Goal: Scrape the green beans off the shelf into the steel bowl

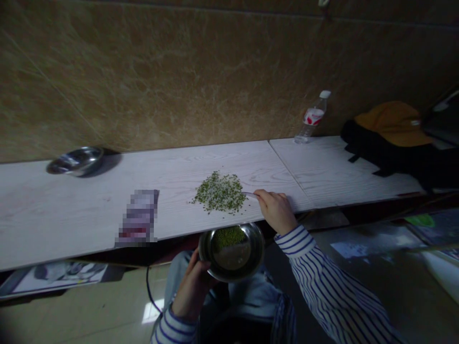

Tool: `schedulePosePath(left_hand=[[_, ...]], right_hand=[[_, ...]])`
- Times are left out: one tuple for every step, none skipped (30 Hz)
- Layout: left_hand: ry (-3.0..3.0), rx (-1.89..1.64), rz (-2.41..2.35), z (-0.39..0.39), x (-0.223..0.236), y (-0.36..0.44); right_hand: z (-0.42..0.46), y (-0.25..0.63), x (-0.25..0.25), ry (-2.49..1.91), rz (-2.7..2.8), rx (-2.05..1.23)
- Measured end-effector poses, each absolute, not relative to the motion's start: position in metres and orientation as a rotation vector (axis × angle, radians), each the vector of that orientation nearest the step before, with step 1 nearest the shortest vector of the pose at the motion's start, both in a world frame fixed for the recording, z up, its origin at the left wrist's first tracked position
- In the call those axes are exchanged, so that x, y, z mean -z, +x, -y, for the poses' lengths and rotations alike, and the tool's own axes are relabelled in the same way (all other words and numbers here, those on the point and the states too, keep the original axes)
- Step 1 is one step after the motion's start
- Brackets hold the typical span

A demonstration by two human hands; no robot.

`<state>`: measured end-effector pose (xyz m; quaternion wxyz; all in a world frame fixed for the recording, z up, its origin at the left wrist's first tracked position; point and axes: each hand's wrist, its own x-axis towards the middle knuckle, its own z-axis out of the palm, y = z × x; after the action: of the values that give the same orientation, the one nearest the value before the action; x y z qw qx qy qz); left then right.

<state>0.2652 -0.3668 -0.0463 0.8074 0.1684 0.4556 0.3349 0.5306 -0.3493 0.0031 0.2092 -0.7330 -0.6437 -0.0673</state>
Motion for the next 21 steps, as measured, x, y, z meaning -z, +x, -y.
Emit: schedulePosePath(left_hand=[[0.361,-0.715,-0.980,0.366,0.046,0.266],[0.362,-0.715,-0.984,0.366,0.045,0.267],[0.365,-0.716,-0.985,0.366,0.045,0.268],[0.370,-0.719,-0.984,0.366,0.045,0.269],[0.374,-0.724,-0.984,0.366,0.045,0.269],[0.378,-0.727,-0.983,0.367,0.045,0.270],[0.378,-0.729,-0.979,0.367,0.045,0.270],[0.375,-0.727,-0.974,0.368,0.045,0.271],[0.372,-0.723,-0.967,0.369,0.044,0.271],[0.371,-0.716,-0.960,0.369,0.044,0.272],[0.371,-0.708,-0.953,0.369,0.044,0.272],[0.372,-0.700,-0.950,0.370,0.044,0.273],[0.374,-0.692,-0.949,0.370,0.044,0.274],[0.377,-0.686,-0.948,0.370,0.044,0.274],[0.379,-0.681,-0.944,0.370,0.044,0.275],[0.381,-0.677,-0.941,0.371,0.044,0.276],[0.385,-0.674,-0.938,0.371,0.044,0.276],[0.389,-0.670,-0.936,0.371,0.043,0.277],[0.395,-0.670,-0.940,0.372,0.043,0.277],[0.399,-0.668,-0.938,0.372,0.042,0.277],[0.395,-0.673,-0.937,0.372,0.042,0.278]], right_hand=[[0.353,0.529,-0.003,-2.033,1.800,0.183],[0.356,0.526,-0.003,-2.027,1.807,0.177],[0.359,0.524,-0.002,-2.020,1.808,0.174],[0.362,0.522,-0.002,-2.013,1.810,0.169],[0.365,0.519,-0.002,-2.003,1.813,0.165],[0.368,0.517,-0.002,-1.993,1.817,0.159],[0.370,0.515,-0.003,-1.984,1.823,0.150],[0.373,0.514,-0.003,-1.976,1.829,0.142],[0.375,0.513,-0.004,-1.971,1.833,0.137],[0.377,0.513,-0.005,-1.971,1.833,0.140],[0.379,0.514,-0.006,-1.978,1.823,0.153],[0.380,0.516,-0.006,-1.992,1.807,0.173],[0.381,0.517,-0.007,-2.010,1.785,0.196],[0.382,0.519,-0.008,-2.028,1.765,0.215],[0.383,0.520,-0.008,-2.045,1.754,0.224],[0.384,0.521,-0.008,-2.059,1.751,0.226],[0.385,0.521,-0.008,-2.067,1.759,0.221],[0.387,0.520,-0.008,-2.069,1.772,0.213],[0.388,0.519,-0.007,-2.068,1.784,0.206],[0.390,0.517,-0.006,-2.068,1.788,0.204],[0.392,0.515,-0.005,-2.067,1.788,0.204]])
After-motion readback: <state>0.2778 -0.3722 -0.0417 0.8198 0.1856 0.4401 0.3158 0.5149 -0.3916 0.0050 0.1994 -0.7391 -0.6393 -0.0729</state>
